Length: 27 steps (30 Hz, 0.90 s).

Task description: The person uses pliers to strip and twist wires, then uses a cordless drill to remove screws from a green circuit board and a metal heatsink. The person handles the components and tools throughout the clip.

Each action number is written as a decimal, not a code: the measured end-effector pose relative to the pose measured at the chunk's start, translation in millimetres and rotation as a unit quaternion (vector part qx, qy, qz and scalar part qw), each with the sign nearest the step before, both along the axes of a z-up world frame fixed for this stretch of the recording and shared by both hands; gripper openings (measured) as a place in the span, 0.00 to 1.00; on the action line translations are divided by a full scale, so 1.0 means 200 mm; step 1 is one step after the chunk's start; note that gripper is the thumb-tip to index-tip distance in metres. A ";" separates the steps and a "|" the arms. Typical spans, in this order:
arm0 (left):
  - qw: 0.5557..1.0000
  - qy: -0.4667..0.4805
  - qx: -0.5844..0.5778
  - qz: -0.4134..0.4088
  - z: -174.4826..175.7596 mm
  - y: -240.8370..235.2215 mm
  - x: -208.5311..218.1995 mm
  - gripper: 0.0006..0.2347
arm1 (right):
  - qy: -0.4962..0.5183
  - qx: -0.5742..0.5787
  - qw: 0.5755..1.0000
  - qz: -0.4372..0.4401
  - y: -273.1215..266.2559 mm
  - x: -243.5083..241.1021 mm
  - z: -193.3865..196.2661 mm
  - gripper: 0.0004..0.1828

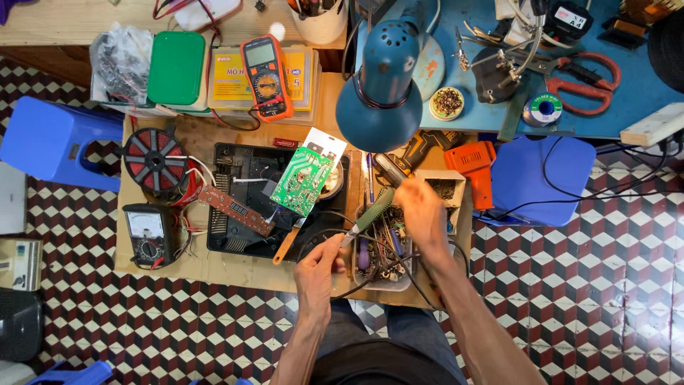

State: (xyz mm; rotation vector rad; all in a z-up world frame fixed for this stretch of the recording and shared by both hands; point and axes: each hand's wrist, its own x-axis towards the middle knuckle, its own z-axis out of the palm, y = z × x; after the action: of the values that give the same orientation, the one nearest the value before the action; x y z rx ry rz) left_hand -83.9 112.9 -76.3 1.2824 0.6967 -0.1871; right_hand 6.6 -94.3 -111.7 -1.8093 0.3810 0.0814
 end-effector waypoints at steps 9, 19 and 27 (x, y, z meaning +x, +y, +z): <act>0.980 0.174 -0.064 -0.066 -0.13 0.43 -0.17 0.15 | 0.126 -0.166 0.971 -0.120 0.02 0.99 -0.42 0.21; 0.977 0.161 -0.100 -0.095 -0.51 0.92 -0.25 0.20 | -0.022 -0.544 0.239 0.804 0.14 1.25 0.35 0.13; 0.970 0.142 -0.108 -0.168 -0.42 0.96 -0.11 0.21 | -0.135 -0.499 0.216 0.828 0.13 1.19 0.57 0.09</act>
State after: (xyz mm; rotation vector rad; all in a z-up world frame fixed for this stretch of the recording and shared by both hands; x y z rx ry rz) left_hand -105.3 305.0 -160.4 1.1665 0.6755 -0.7159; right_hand 243.9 -68.7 2.6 -2.3297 -2.5796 1.2156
